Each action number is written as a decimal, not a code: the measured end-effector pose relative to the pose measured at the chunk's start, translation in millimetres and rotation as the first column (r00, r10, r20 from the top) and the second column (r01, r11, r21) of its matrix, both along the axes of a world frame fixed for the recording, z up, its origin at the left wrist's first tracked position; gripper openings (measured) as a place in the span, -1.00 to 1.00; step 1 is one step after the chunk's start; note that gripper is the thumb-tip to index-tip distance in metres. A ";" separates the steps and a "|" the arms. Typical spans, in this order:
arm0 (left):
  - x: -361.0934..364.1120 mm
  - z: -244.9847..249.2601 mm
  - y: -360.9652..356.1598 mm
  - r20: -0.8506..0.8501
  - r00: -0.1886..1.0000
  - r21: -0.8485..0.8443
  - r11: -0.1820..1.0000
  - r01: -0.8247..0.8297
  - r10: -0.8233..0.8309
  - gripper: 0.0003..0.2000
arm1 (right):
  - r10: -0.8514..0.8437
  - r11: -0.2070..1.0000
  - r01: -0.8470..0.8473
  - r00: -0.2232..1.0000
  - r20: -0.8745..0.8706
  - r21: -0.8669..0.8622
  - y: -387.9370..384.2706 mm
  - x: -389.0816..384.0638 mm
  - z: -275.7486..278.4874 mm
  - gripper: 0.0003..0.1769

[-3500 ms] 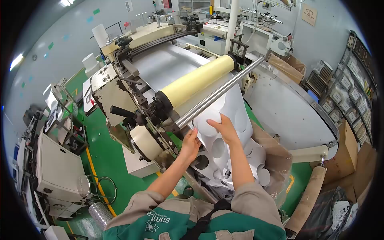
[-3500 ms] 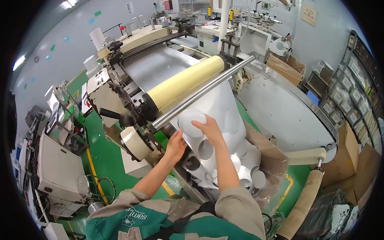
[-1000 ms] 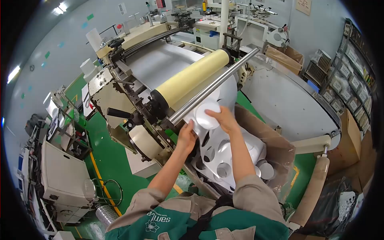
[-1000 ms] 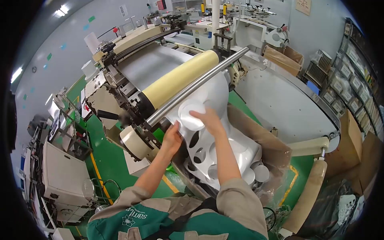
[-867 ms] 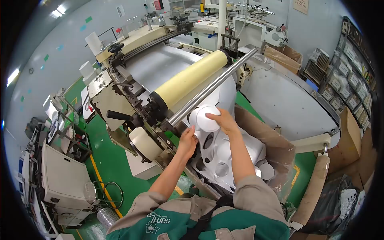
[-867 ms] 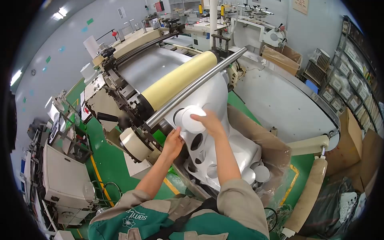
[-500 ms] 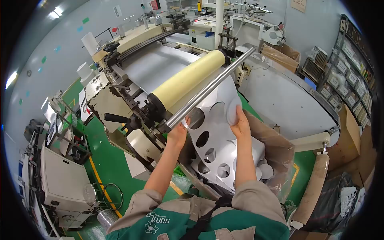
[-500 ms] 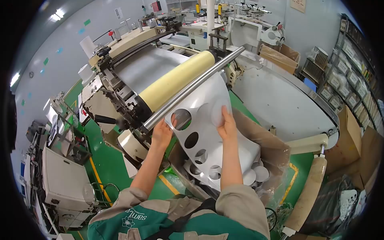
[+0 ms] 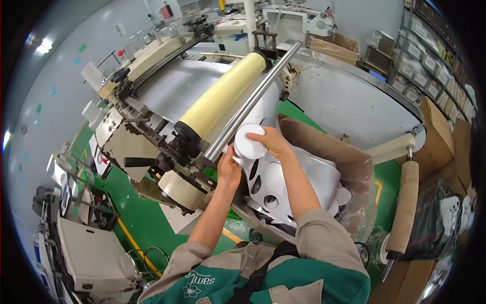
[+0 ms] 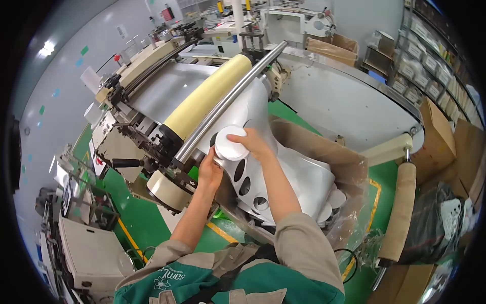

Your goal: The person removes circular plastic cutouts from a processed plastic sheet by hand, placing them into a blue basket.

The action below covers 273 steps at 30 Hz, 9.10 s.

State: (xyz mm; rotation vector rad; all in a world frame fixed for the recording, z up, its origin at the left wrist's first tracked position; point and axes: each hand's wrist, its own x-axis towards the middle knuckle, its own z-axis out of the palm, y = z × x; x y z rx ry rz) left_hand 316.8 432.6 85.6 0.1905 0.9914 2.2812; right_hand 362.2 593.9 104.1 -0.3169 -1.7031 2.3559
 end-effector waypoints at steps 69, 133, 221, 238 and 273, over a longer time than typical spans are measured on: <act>122.9 -37.8 20.0 -0.095 0.972 -0.265 0.947 0.184 -0.215 -0.60 | -0.540 0.816 0.499 0.838 -0.076 -0.291 12.4 182.9 -103.1 -0.56; 16.7 -18.1 12.9 -0.179 0.973 -0.028 0.988 -0.152 0.144 -0.80 | -0.118 0.962 0.132 0.990 -0.072 0.240 9.0 37.4 -7.2 -0.60; 66.8 -27.5 7.7 -0.047 0.991 -0.050 0.991 0.123 -0.125 -0.70 | 0.081 0.995 -0.075 0.992 -0.096 0.071 0.6 51.5 5.7 -0.51; 11.1 -31.5 7.0 -0.114 0.963 -0.146 0.955 -0.259 0.243 -0.82 | -0.478 0.788 0.394 0.876 -0.067 -0.474 62.8 119.6 -101.3 -0.55; 18.7 -11.2 -2.5 -0.186 0.975 -0.305 0.936 -0.176 0.122 -0.73 | -0.384 0.691 0.360 0.918 0.104 -0.627 33.4 72.5 -134.6 -0.54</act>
